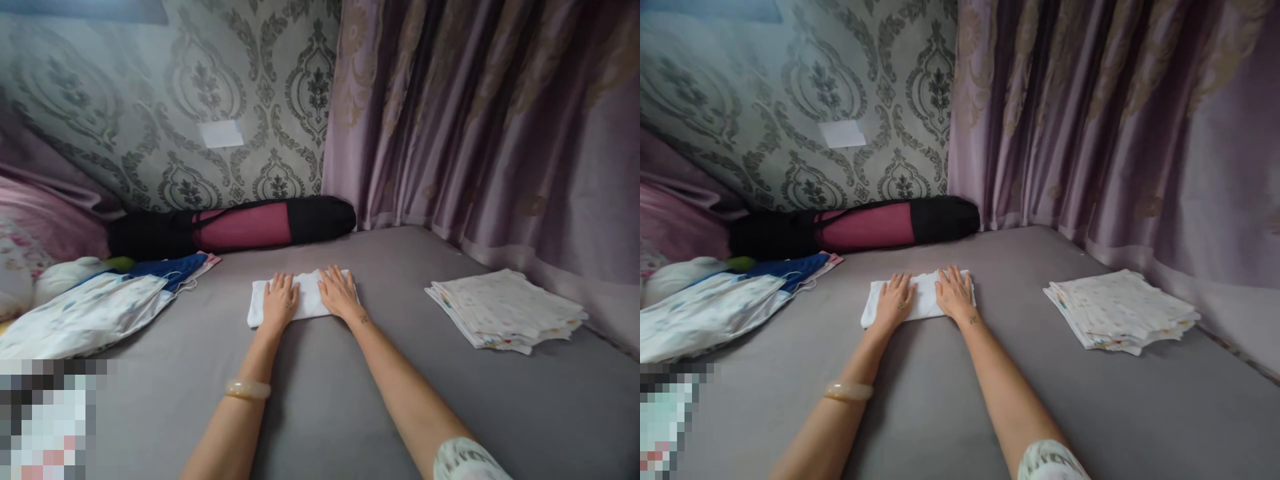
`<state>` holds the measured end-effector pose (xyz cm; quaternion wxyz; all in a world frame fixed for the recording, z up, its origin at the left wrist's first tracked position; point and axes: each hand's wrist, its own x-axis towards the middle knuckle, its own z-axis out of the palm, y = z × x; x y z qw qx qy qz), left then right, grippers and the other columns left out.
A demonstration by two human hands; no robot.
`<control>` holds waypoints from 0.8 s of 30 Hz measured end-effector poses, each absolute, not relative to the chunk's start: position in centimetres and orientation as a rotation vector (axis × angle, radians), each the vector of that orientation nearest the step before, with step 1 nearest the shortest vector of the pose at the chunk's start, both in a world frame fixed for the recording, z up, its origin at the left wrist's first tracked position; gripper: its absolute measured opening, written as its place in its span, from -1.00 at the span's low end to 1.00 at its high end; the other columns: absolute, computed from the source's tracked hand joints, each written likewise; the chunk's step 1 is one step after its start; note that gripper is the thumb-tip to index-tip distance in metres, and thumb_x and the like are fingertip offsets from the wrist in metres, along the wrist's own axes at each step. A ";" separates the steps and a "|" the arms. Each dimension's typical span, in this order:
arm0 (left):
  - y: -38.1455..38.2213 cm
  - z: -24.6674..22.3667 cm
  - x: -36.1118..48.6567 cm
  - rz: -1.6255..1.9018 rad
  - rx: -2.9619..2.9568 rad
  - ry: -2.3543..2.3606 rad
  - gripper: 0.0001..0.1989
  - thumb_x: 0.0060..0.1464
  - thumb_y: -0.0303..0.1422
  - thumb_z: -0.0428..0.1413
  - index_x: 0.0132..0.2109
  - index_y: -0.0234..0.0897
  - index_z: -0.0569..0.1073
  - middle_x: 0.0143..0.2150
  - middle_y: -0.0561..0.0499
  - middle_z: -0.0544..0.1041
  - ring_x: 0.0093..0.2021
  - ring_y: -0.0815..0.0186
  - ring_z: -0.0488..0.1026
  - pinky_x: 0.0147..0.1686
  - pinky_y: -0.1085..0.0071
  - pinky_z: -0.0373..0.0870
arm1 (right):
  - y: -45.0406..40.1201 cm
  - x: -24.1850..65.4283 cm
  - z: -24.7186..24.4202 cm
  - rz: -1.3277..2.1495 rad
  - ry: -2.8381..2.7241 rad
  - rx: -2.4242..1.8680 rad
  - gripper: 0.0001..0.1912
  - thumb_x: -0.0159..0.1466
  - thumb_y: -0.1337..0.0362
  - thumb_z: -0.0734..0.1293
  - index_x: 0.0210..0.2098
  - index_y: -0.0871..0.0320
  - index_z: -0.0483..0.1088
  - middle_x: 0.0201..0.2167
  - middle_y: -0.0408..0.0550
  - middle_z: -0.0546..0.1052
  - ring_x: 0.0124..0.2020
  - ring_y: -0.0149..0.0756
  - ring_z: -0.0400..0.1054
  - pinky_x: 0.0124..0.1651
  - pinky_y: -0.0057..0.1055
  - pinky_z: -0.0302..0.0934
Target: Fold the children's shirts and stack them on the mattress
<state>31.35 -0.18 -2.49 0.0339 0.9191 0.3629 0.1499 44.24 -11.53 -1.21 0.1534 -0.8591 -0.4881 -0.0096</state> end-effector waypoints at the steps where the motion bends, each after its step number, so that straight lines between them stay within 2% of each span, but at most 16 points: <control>1: 0.2 -2.6 31.2 0.461 2.833 1.158 -0.48 0.34 -0.22 -0.25 0.31 -0.35 0.24 0.37 -0.23 0.20 0.40 0.04 0.04 0.32 0.01 -0.01 | -11.6 44.6 -1.3 -0.021 -1.372 -2.489 -0.43 0.44 0.11 -0.04 0.36 0.18 0.10 0.40 0.11 0.06 0.42 -0.09 -0.19 0.38 0.01 -0.36; 8: 1.2 -3.5 30.8 0.221 2.778 1.235 -0.44 0.34 -0.17 -0.29 0.35 -0.34 0.18 0.38 -0.23 0.16 0.40 0.03 0.03 0.31 -0.03 -0.04 | -11.7 45.7 -2.4 0.098 -1.307 -2.529 -0.41 0.43 0.07 -0.04 0.36 0.16 0.09 0.39 0.11 0.07 0.41 -0.05 -0.19 0.35 0.06 -0.27; 13: 1.4 -3.1 30.8 0.242 2.791 1.211 -0.48 0.34 -0.17 -0.28 0.30 -0.27 0.23 0.36 -0.19 0.23 0.37 0.07 0.09 0.29 -0.01 -0.01 | -11.7 46.6 -2.0 0.077 -1.331 -2.480 -0.49 0.43 0.12 -0.03 0.28 0.07 0.22 0.33 0.05 0.21 0.38 -0.04 -0.08 0.32 0.09 -0.20; 18: 3.3 -2.6 30.4 0.271 2.902 1.082 -0.52 0.33 -0.21 -0.27 0.22 -0.25 0.32 0.19 -0.17 0.42 0.19 0.06 0.33 0.19 0.09 0.15 | -11.6 48.1 -2.0 0.141 -1.335 -2.480 -0.53 0.43 0.17 0.01 0.27 0.03 0.23 0.34 0.01 0.20 0.38 -0.09 -0.09 0.31 0.08 -0.22; 21: 5.6 -2.7 30.2 0.230 2.916 0.980 -0.56 0.32 -0.29 -0.25 0.20 -0.23 0.34 0.17 -0.16 0.42 0.14 0.11 0.38 0.12 0.20 0.23 | -11.5 48.5 -2.2 0.129 -1.301 -2.478 -0.53 0.43 0.19 0.02 0.26 0.08 0.23 0.35 0.05 0.18 0.38 -0.07 -0.09 0.31 0.10 -0.23; 24: 8.1 -2.8 30.3 0.176 2.872 0.954 -0.57 0.28 -0.37 -0.21 0.20 -0.30 0.33 0.21 -0.21 0.39 0.15 0.14 0.38 0.10 0.28 0.28 | -11.6 48.8 -2.2 0.091 -1.310 -2.451 -0.56 0.43 0.27 0.01 0.22 0.10 0.27 0.29 0.06 0.28 0.34 -0.11 -0.01 0.30 0.03 -0.18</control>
